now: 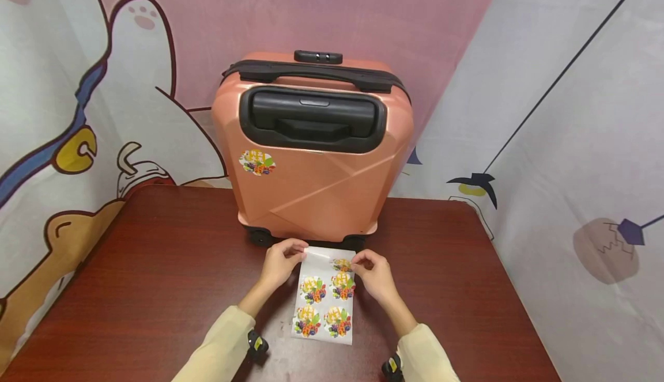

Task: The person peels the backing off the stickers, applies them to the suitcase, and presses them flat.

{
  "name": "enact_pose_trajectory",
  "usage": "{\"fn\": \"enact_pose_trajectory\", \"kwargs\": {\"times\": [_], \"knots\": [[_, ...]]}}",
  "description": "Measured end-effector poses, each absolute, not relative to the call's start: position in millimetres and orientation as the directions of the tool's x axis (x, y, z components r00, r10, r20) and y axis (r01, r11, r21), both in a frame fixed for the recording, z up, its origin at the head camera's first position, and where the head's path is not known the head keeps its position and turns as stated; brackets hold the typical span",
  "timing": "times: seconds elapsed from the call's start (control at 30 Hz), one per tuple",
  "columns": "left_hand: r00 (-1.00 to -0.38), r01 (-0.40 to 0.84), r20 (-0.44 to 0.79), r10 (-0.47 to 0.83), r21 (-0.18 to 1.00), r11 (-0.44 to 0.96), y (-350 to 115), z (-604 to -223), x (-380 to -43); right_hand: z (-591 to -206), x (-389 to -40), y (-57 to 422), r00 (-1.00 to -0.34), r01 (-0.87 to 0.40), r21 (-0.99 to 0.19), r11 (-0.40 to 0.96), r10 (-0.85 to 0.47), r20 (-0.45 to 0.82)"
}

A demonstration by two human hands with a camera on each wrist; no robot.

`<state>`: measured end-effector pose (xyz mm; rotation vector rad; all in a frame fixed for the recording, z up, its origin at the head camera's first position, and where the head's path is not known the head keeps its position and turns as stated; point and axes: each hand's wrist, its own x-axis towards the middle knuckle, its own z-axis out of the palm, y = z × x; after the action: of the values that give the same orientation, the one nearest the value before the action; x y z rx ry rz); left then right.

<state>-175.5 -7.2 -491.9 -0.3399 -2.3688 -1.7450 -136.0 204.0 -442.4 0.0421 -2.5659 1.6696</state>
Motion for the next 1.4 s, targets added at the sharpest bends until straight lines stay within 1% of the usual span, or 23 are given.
{"fn": "enact_pose_trajectory", "kwargs": {"times": [0.37,0.8,0.93,1.03,1.17,1.23,1.4], "knots": [[-0.963,0.269,0.257,0.079,0.917,0.294,-6.2,-496.5,-174.3,-439.4,-137.6,205.7,-0.994,-0.099,-0.914,0.394,-0.007,0.105],[-0.965,0.260,0.243,0.094,0.914,0.312,-10.0,-502.1,-174.9,-435.6,-139.2,204.4,-0.998,-0.069,-0.919,0.387,-0.032,0.062],[-0.971,0.238,0.223,0.084,0.917,0.319,-10.9,-501.2,-174.5,-436.8,-141.7,203.9,-0.995,-0.098,-0.920,0.379,-0.048,0.086],[-0.973,0.231,0.218,0.076,0.916,0.329,-10.5,-498.0,-174.1,-445.2,-146.9,206.1,-0.993,-0.118,-0.923,0.367,-0.058,0.104],[-0.962,0.271,0.243,0.124,0.904,0.330,-8.2,-490.3,-173.7,-457.2,-154.3,209.4,-0.992,-0.127,-0.926,0.356,-0.065,0.111],[-0.952,0.298,0.257,0.163,0.901,0.316,-6.7,-486.3,-173.5,-458.3,-155.7,209.3,-0.988,-0.151,-0.925,0.348,-0.087,0.129],[-0.935,0.331,0.268,0.234,0.897,0.294,-2.8,-478.2,-172.2,-443.4,-152.4,201.2,-0.983,-0.166,-0.926,0.341,-0.131,0.128]]}}
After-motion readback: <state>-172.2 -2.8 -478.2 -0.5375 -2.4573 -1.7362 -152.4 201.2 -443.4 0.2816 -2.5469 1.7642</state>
